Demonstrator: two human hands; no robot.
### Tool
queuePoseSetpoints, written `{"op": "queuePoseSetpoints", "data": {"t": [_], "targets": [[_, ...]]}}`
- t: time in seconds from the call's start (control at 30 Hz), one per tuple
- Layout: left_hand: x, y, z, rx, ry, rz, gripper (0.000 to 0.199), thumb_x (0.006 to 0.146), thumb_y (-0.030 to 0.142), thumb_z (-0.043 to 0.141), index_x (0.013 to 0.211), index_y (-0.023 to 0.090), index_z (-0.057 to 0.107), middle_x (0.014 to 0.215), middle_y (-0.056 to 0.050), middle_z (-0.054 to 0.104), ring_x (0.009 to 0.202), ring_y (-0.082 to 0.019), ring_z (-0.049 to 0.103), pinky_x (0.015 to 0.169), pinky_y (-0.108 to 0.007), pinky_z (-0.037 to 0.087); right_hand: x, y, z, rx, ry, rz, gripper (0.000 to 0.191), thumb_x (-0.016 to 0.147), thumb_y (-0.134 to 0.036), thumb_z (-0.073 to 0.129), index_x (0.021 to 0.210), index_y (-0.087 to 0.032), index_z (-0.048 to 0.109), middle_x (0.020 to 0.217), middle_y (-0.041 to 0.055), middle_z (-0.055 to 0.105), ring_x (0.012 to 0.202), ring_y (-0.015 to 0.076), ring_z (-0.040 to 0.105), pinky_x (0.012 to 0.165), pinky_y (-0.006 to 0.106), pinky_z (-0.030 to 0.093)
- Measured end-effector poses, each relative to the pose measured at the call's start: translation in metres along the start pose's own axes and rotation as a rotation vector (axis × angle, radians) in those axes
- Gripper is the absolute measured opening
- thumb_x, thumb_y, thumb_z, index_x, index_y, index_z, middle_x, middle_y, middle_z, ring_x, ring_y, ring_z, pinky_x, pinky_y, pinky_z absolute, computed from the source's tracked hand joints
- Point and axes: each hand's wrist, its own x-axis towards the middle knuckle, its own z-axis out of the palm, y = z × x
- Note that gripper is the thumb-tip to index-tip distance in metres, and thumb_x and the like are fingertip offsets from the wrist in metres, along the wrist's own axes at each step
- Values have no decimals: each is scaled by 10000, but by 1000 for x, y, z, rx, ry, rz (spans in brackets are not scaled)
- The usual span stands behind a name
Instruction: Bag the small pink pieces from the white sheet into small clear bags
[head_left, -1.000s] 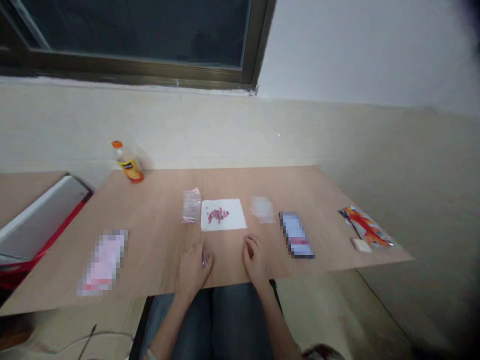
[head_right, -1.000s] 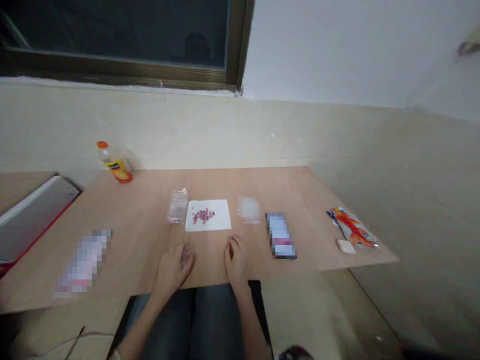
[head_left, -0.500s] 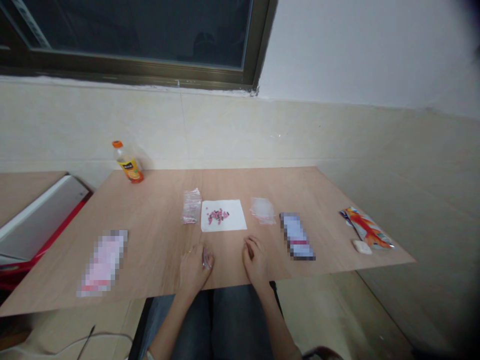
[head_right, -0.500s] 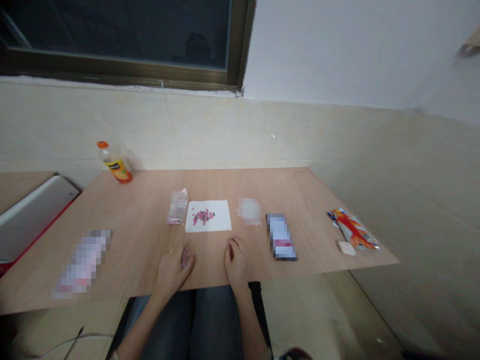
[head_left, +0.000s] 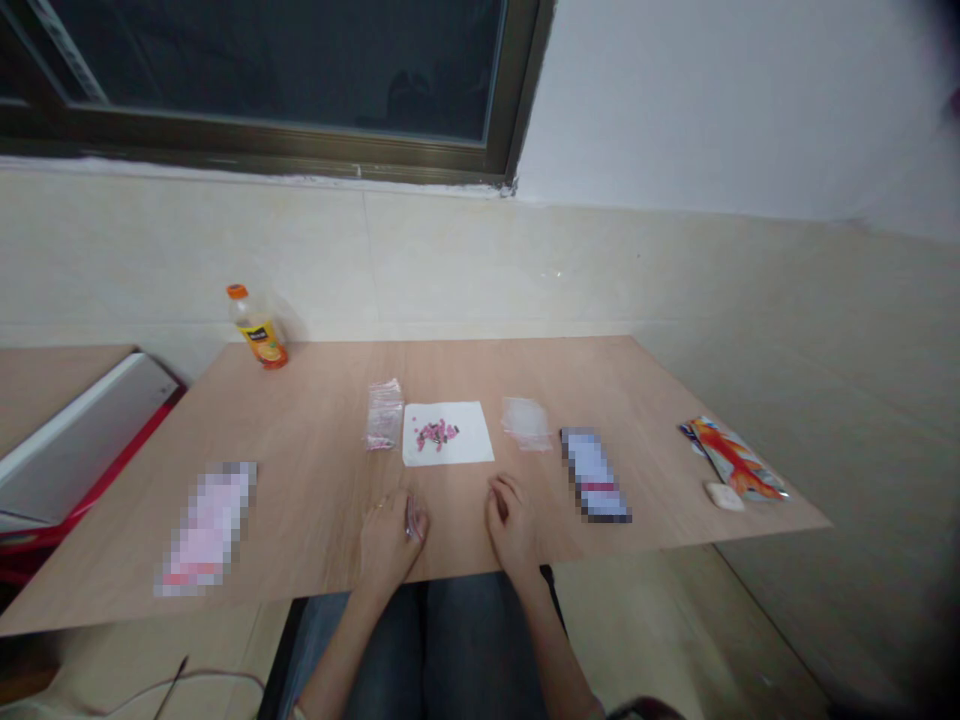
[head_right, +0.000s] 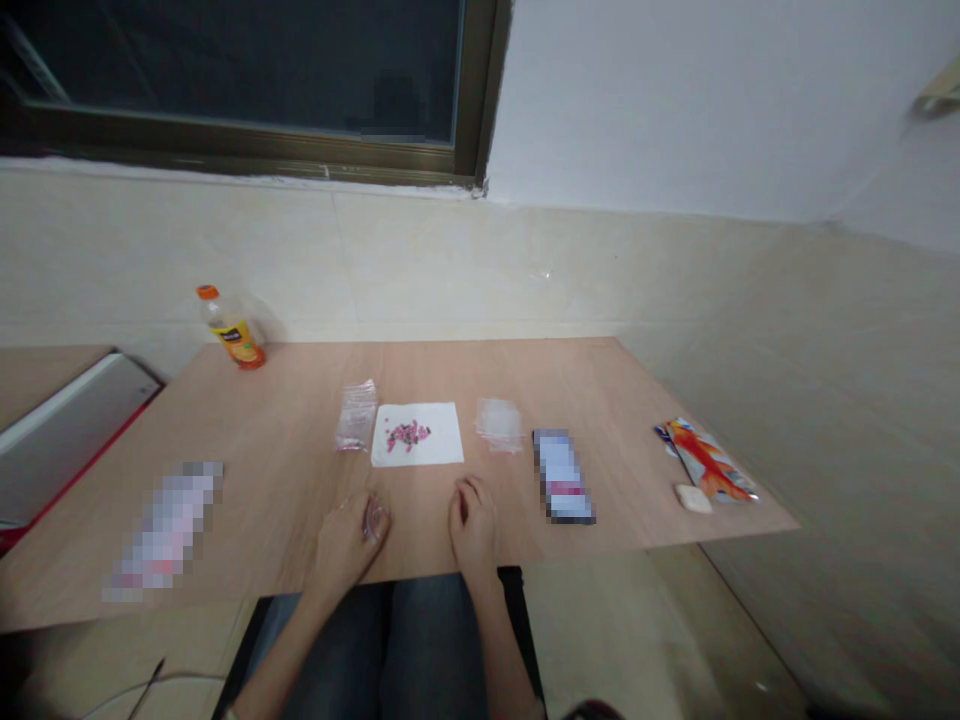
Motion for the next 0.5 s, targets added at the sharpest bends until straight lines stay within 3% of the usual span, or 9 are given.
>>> {"op": "queuePoseSetpoints", "data": {"t": [0.23,0.5], "targets": [[1,-2,5,-4,2,6,196,869,344,446,783,191,532,799,-62,656,772,-210,628,679,-290,400,1,-2,-2,-7,14,-10,262,867,-230,450,990,-154,669,1054,150,646,1025,256,581,900,458,484],[0,-10,15,-87,52,-69,350,831,512,481,885,180,579,853,-97,679,794,-254,653,699,-335,453,1,-1,-2,6,20,11,252,858,-249,465,955,-158,679,1045,145,649,1008,251,588,890,440,483]]}}
